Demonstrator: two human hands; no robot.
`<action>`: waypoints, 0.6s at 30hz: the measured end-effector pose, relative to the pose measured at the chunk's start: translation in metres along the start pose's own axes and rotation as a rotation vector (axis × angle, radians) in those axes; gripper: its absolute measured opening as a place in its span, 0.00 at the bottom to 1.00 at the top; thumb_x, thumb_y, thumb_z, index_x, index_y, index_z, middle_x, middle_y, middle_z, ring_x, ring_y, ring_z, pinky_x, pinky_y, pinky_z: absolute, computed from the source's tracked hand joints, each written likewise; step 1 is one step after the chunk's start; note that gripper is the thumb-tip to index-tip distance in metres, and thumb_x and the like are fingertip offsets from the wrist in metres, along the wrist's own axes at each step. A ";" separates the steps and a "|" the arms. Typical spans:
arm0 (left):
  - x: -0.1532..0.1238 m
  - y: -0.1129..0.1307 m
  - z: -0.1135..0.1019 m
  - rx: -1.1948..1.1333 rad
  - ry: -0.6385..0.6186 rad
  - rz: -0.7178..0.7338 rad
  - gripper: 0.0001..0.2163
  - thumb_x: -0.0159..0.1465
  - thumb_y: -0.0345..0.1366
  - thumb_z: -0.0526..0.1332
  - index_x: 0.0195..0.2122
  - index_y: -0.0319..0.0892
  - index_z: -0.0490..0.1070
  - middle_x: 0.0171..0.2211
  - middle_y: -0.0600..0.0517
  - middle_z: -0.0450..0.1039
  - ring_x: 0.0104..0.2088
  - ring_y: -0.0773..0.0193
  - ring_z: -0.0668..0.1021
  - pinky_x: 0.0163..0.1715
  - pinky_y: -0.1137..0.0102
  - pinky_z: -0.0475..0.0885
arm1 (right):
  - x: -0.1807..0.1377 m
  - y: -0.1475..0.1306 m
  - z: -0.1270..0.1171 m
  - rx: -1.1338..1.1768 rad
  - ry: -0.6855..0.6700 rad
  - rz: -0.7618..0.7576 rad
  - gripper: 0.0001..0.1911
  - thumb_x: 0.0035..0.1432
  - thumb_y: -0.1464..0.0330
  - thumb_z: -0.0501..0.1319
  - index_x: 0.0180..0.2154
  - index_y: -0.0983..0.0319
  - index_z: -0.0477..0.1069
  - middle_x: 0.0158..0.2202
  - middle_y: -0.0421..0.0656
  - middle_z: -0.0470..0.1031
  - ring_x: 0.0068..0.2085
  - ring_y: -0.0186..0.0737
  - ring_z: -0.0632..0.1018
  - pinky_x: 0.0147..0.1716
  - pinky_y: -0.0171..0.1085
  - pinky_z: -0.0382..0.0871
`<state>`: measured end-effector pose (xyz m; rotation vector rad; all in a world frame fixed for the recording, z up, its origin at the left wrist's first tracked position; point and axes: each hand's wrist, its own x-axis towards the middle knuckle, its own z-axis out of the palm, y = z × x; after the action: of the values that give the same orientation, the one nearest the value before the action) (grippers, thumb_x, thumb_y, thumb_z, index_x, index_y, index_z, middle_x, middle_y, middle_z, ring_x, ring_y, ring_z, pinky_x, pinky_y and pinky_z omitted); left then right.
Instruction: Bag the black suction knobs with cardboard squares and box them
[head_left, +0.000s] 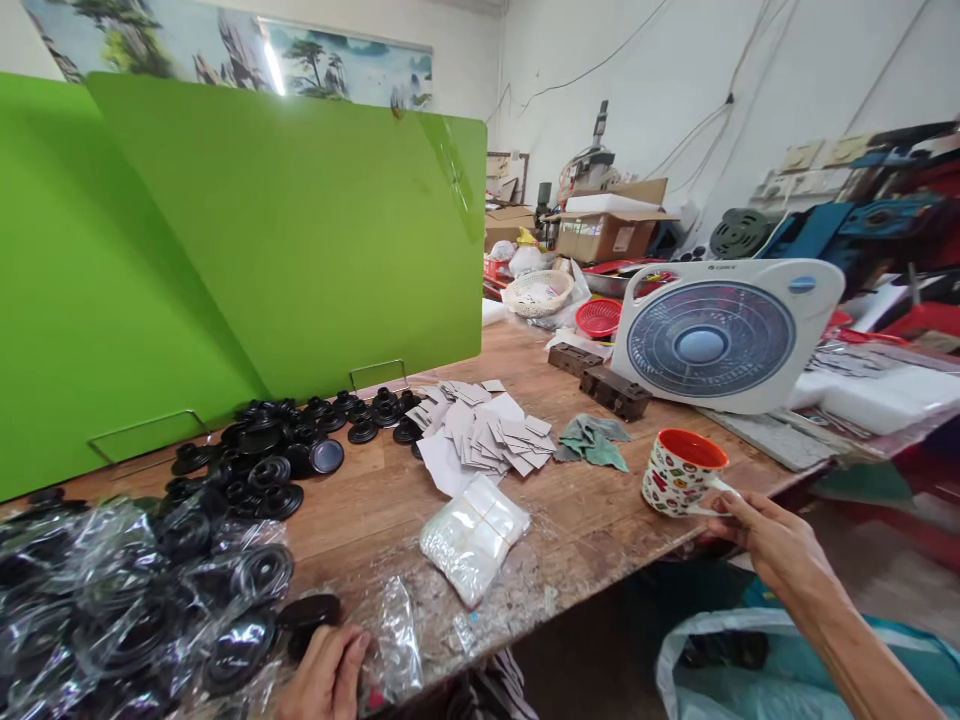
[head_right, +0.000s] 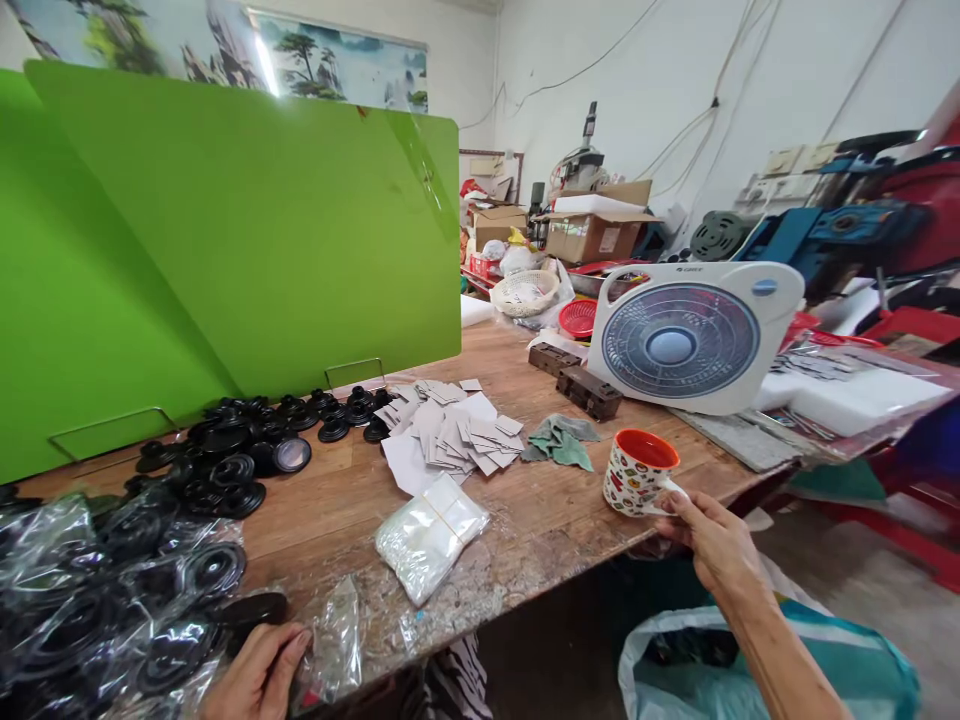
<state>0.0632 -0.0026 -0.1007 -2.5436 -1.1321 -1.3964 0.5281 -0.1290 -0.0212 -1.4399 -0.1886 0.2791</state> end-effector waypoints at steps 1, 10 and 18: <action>0.000 0.002 0.000 -0.010 0.001 -0.017 0.11 0.63 0.41 0.51 0.30 0.42 0.69 0.23 0.55 0.69 0.23 0.72 0.75 0.27 0.81 0.70 | -0.001 0.002 -0.003 0.016 -0.008 0.025 0.05 0.27 0.73 0.64 0.16 0.65 0.71 0.19 0.42 0.70 0.17 0.33 0.71 0.11 0.27 0.69; -0.003 -0.001 -0.003 -0.054 -0.060 -0.220 0.14 0.60 0.46 0.53 0.30 0.43 0.72 0.26 0.54 0.75 0.28 0.67 0.78 0.29 0.77 0.72 | -0.013 0.012 -0.002 0.072 -0.003 0.032 0.06 0.32 0.72 0.65 0.20 0.63 0.71 0.25 0.43 0.71 0.18 0.30 0.70 0.15 0.26 0.70; 0.007 0.006 -0.025 -0.042 -0.203 -0.467 0.11 0.55 0.46 0.57 0.25 0.44 0.70 0.18 0.58 0.72 0.18 0.69 0.74 0.21 0.78 0.69 | -0.073 0.033 0.009 -0.092 0.258 -0.176 0.14 0.37 0.64 0.64 0.29 0.57 0.64 0.22 0.36 0.64 0.19 0.32 0.66 0.14 0.31 0.62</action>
<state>0.0511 -0.0119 -0.0785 -2.6055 -1.8449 -1.2563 0.4533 -0.1392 -0.0502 -1.5243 -0.1169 -0.0608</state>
